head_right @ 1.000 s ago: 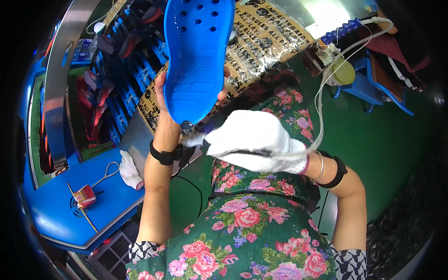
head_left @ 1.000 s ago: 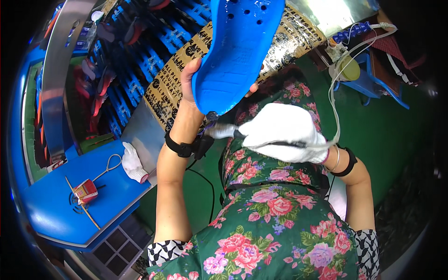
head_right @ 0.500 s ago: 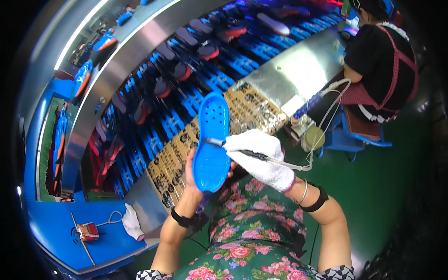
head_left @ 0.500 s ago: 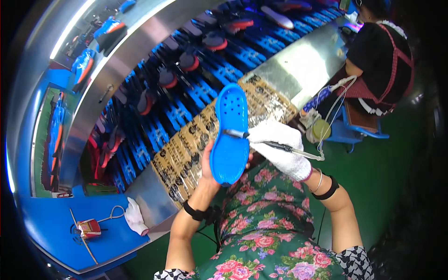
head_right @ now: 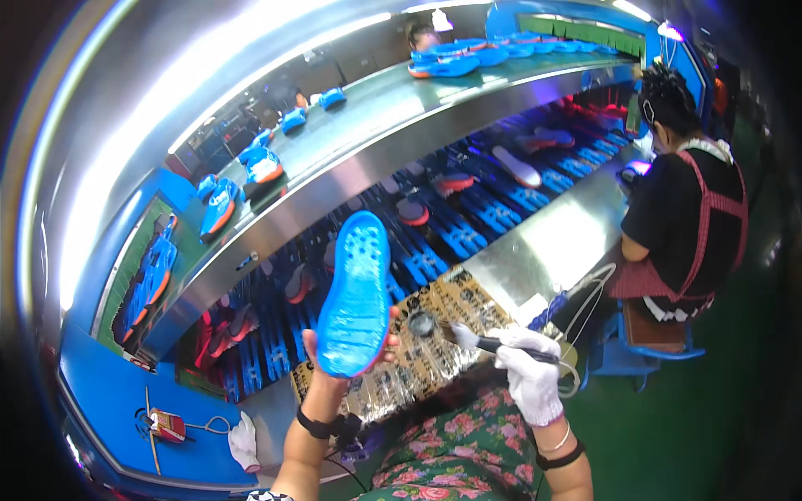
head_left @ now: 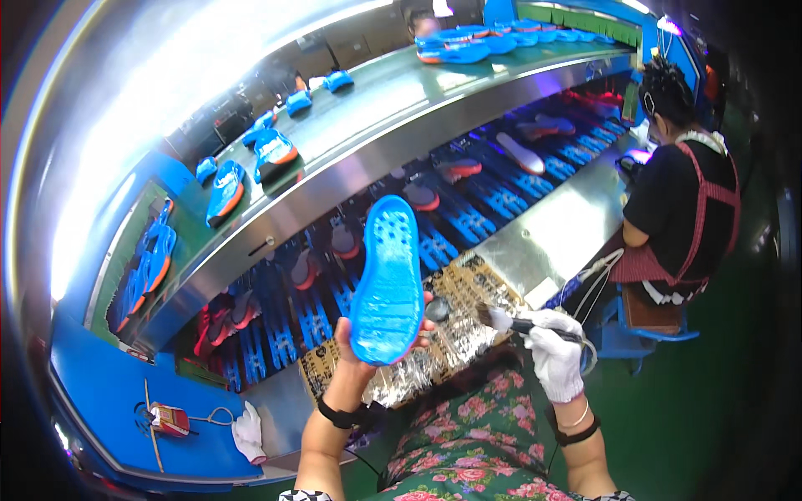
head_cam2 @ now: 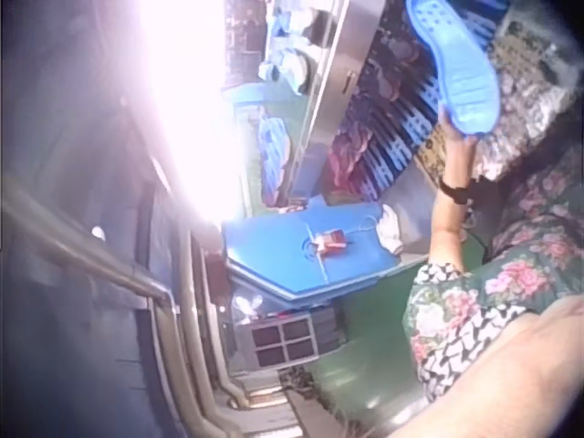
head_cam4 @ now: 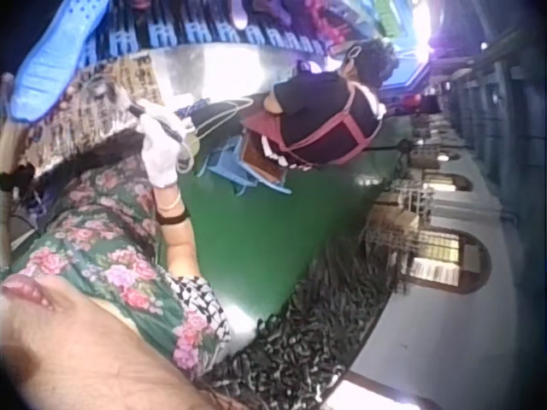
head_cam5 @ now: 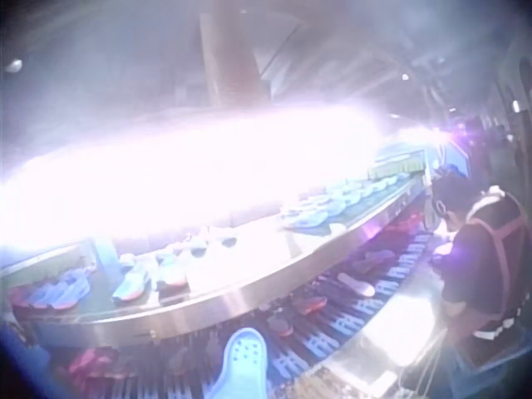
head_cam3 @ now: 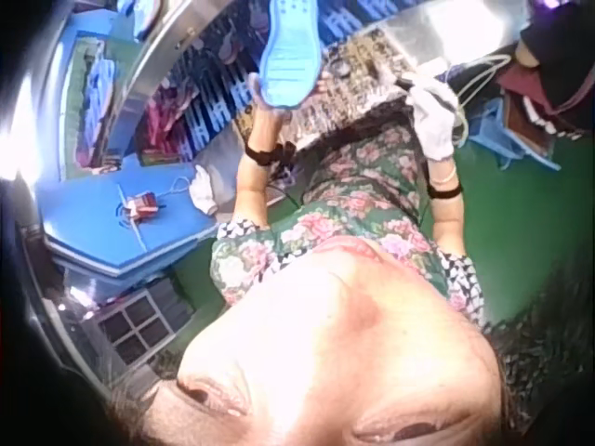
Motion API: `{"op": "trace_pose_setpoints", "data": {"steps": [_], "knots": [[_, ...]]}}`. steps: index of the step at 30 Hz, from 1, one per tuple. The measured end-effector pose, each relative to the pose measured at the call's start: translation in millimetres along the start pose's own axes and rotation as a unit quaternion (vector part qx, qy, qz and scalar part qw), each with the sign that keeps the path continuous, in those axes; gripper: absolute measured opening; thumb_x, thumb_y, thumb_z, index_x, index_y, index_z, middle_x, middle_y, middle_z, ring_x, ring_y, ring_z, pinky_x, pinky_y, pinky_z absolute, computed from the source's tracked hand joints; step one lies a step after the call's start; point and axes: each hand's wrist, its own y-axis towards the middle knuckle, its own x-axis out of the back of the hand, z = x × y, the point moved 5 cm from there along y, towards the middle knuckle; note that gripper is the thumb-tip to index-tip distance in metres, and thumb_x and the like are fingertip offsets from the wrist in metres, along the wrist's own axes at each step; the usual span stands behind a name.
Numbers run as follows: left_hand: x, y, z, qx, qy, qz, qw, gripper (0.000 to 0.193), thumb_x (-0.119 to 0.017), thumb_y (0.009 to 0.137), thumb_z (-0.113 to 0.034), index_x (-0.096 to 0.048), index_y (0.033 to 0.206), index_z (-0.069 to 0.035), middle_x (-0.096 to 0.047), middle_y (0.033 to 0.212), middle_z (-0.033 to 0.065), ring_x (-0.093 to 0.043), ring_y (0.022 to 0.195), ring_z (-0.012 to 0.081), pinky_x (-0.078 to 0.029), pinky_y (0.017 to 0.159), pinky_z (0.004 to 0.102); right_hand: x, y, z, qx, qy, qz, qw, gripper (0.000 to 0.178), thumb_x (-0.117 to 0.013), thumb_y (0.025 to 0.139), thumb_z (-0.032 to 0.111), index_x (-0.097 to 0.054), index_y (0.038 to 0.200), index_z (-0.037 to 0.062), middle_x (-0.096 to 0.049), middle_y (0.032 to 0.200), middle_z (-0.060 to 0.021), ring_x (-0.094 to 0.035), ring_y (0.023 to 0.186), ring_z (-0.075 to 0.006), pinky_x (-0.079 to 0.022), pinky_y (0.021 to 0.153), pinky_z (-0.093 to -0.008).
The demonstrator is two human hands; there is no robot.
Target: Applying glue or sealant to the soles of blue plastic clogs using a brush tool at an assembly line station.
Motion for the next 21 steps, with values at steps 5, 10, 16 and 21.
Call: {"op": "trace_pose_setpoints", "data": {"steps": [5, 10, 16, 21], "knots": [[-67.6, 96.5, -90.5, -0.079, -0.069, 0.169, 0.980, 0.124, -0.079, 0.073, -0.070, -0.021, 0.159, -0.004, -0.037, 0.151, 0.0316, -0.055, 0.121, 0.0476, -0.054, 0.099, 0.0573, 22.8, 2.4, -19.3, -0.045, -0.012, -0.061, 0.997, 0.017, -0.067, 0.083, -0.009, -0.074, 0.098, -0.0035, -0.074, 0.096, -0.0128, -0.065, 0.074, -0.0134, -0.052, 0.069, -0.0247], [-11.0, 182.4, -197.0, -0.225, -0.171, -0.080, 0.956, 0.102, -0.069, 0.092, -0.054, -0.013, 0.159, -0.002, -0.030, 0.153, 0.0314, -0.037, 0.140, 0.0489, -0.038, 0.116, 0.0597, -1.7, 6.1, -68.6, -0.126, -0.036, -0.021, 0.991, 0.018, -0.072, 0.084, -0.006, -0.076, 0.101, -0.0048, -0.077, 0.095, -0.0114, -0.069, 0.077, -0.0125, -0.054, 0.069, -0.0237], [-19.1, 181.9, -177.3, -0.257, 0.070, -0.199, 0.943, 0.071, -0.060, 0.099, -0.019, -0.024, 0.151, 0.013, -0.033, 0.155, 0.0328, -0.044, 0.140, 0.0451, -0.040, 0.118, 0.0472, 19.9, 9.0, -93.4, -0.135, -0.044, -0.019, 0.990, 0.017, -0.072, 0.085, -0.004, -0.076, 0.102, -0.0039, -0.076, 0.093, -0.0098, -0.067, 0.073, -0.0127, -0.054, 0.068, -0.0250], [12.3, 193.0, -222.8, -0.310, 0.225, -0.266, 0.885, 0.049, -0.061, 0.096, -0.011, -0.047, 0.136, 0.015, -0.047, 0.146, 0.0314, -0.049, 0.137, 0.0390, -0.045, 0.113, 0.0434, 22.0, 9.6, -109.3, -0.151, -0.028, -0.017, 0.988, 0.019, -0.074, 0.085, -0.003, -0.076, 0.103, -0.0030, -0.076, 0.093, -0.0091, -0.070, 0.077, -0.0128, -0.055, 0.070, -0.0246]]}}
